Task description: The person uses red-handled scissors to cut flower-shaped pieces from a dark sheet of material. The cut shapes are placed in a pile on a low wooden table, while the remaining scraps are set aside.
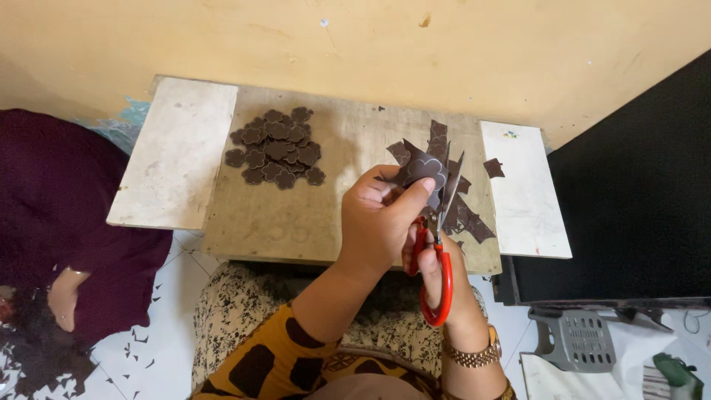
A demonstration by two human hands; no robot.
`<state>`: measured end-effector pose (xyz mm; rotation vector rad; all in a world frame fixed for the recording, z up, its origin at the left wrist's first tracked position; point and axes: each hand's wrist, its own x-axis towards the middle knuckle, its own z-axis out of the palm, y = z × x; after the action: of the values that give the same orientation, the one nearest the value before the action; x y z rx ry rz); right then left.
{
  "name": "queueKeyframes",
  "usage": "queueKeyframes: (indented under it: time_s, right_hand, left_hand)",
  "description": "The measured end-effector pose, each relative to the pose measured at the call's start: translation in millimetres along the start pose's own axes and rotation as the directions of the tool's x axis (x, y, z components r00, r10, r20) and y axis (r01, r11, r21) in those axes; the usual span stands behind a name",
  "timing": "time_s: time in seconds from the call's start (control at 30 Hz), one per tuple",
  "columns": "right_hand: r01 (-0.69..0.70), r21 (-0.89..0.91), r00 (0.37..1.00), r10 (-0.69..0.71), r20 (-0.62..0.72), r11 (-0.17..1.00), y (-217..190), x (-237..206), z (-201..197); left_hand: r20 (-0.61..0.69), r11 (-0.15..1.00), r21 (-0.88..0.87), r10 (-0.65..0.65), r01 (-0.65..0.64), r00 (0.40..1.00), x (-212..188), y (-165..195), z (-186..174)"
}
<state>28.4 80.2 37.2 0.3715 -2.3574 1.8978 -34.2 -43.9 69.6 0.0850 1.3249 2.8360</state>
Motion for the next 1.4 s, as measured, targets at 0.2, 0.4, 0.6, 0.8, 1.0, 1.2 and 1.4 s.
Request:
queueKeyframes:
  time_s: [0.2,0.4,0.6,0.8,1.0,1.2,1.4]
  right_hand:
    - [0.034,-0.069,0.999,-0.033,0.023,0.997,-5,1,0]
    - [-0.008,-0.052,1.0,0.007,-0.028,0.999,-2,1,4]
    - [0.008,-0.105,0.998,-0.014,-0.063,0.994,0,2,4]
    - [0.024,-0.132,0.999,-0.03,-0.045,0.991,-2,3,2]
    - [0.01,-0.168,0.997,-0.023,-0.073,0.986,-5,5,3]
    - [-0.018,-0.079,0.993,0.009,-0.115,0.997,0,5,9]
    - [-0.057,-0.007,0.992,0.056,-0.113,0.998,6,2,7]
  left_hand:
    - [-0.01,1.0,-0.007,0.003,-0.003,1.0,0,-1,0]
    - [0.013,0.999,-0.04,0.037,-0.036,0.999,-1,-3,0]
    - [0.006,0.996,-0.06,0.067,-0.067,0.998,-2,-6,4]
    - [0.0,0.996,-0.051,0.079,-0.079,0.997,-1,-8,4]
    - [0.023,0.996,-0.041,0.08,-0.079,0.996,2,-7,3]
    - [0.025,0.996,-0.032,0.086,-0.085,0.996,2,-8,2]
    - [0.015,0.999,-0.023,0.049,-0.048,0.999,6,-9,-3]
